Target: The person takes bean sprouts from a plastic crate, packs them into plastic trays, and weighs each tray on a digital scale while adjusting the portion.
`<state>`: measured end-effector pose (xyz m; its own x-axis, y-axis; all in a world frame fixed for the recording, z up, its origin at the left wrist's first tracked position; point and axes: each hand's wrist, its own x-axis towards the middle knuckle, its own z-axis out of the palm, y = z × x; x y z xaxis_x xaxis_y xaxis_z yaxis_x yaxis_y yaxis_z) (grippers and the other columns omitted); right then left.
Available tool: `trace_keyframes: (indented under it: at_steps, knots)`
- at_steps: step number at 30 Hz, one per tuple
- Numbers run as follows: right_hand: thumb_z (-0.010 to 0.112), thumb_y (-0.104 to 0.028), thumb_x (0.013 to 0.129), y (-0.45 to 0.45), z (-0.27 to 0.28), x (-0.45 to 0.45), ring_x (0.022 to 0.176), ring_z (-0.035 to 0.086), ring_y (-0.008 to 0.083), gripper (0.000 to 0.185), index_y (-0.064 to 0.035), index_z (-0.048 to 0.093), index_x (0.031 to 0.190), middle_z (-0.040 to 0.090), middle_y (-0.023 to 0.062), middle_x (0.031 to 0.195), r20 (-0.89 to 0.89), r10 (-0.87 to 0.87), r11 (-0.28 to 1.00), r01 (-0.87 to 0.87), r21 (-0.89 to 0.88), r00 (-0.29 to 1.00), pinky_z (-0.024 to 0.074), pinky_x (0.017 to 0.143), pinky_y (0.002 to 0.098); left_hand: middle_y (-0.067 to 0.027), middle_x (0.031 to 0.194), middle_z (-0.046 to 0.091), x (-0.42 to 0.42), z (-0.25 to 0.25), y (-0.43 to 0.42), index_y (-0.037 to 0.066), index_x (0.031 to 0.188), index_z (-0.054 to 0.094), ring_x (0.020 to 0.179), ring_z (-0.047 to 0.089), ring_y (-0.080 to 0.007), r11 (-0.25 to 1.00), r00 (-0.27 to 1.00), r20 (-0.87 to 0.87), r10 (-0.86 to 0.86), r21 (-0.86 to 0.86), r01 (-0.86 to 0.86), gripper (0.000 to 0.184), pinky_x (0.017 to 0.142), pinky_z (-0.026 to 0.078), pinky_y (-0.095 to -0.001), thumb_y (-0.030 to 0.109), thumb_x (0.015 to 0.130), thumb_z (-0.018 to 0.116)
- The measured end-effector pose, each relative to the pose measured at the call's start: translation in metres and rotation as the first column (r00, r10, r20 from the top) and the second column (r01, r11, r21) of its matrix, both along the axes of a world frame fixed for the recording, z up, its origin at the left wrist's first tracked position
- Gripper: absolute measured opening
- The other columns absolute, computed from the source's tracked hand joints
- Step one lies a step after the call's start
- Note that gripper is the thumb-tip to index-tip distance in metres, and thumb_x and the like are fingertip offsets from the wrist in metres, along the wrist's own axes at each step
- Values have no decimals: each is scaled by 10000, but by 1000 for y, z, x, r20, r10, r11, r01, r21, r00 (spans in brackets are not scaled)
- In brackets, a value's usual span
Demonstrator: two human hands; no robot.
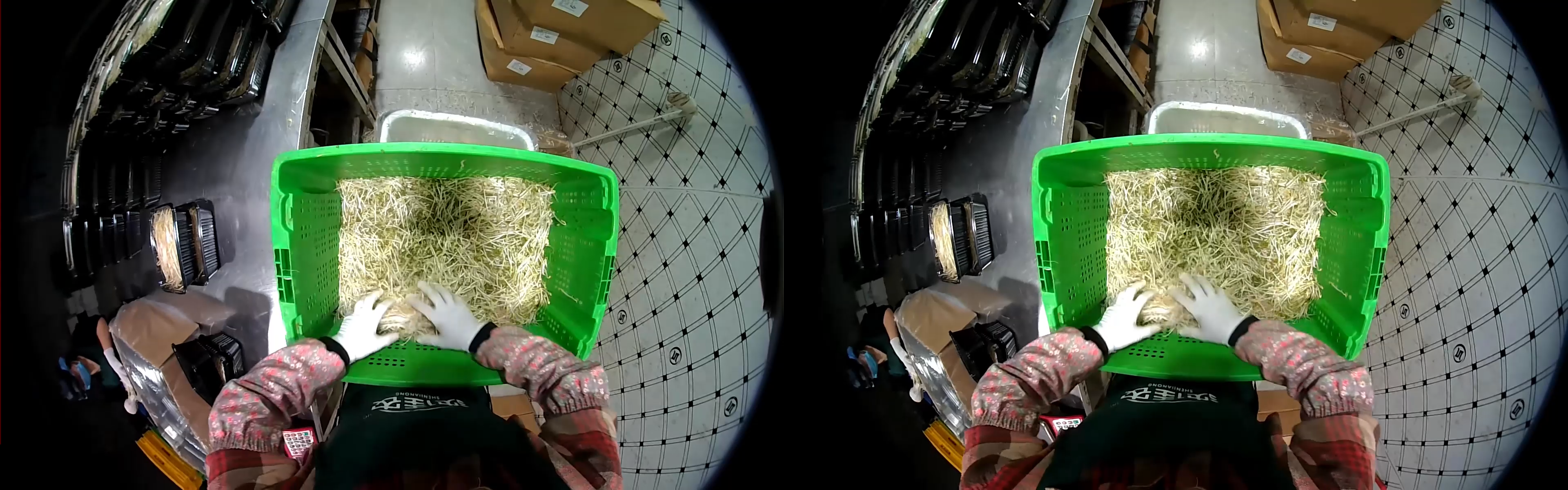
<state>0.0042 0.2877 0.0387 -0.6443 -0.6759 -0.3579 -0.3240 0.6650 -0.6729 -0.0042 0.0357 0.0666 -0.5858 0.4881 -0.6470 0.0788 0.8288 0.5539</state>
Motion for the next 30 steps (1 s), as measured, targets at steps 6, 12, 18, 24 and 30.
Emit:
trace_keyframes:
  at_steps: [6,12,18,24,30]
  knots:
    - [851,-363,629,-2,-9,-21,1370,243,506,1159,-239,131,1529,134,253,1546,15,-133,977,129,168,991,359,1039,600,-235,1545,110,-27,-8,31,126,1533,6,1313,323,-503,972,995,-95,-18,-234,-5,1294,975,482,-492,307,591,875]
    - [681,-251,814,36,-12,-60,1002,636,330,468,-125,592,1256,627,178,1142,252,-405,914,399,74,879,517,902,404,-212,1188,572,-27,-23,-3,122,1344,455,974,621,-373,971,981,-146,125,-187,-152,649,835,521,-428,170,742,691]
    - [684,-193,766,54,11,-98,996,643,287,427,-116,638,1183,653,133,1102,246,-651,686,695,-214,718,518,897,364,-70,1026,570,-35,39,7,183,1309,522,931,608,-278,999,924,-383,-16,-47,-2,665,755,530,-368,150,689,758]
    - [834,-400,662,33,-7,-101,1441,122,437,1127,-135,164,1529,80,273,1562,300,-415,901,434,3,859,247,1151,484,-187,1524,234,-35,24,25,139,1501,227,1226,451,-377,992,891,-445,-86,-125,33,1055,897,508,-453,169,629,819]
    - [905,-441,518,6,10,-59,1438,63,468,1412,-137,-26,1535,-40,280,1561,81,-225,934,192,301,971,248,1117,599,-186,1588,62,-50,-11,40,231,1535,150,1413,232,-431,941,873,-390,-293,-281,190,1192,884,529,-474,107,581,854]
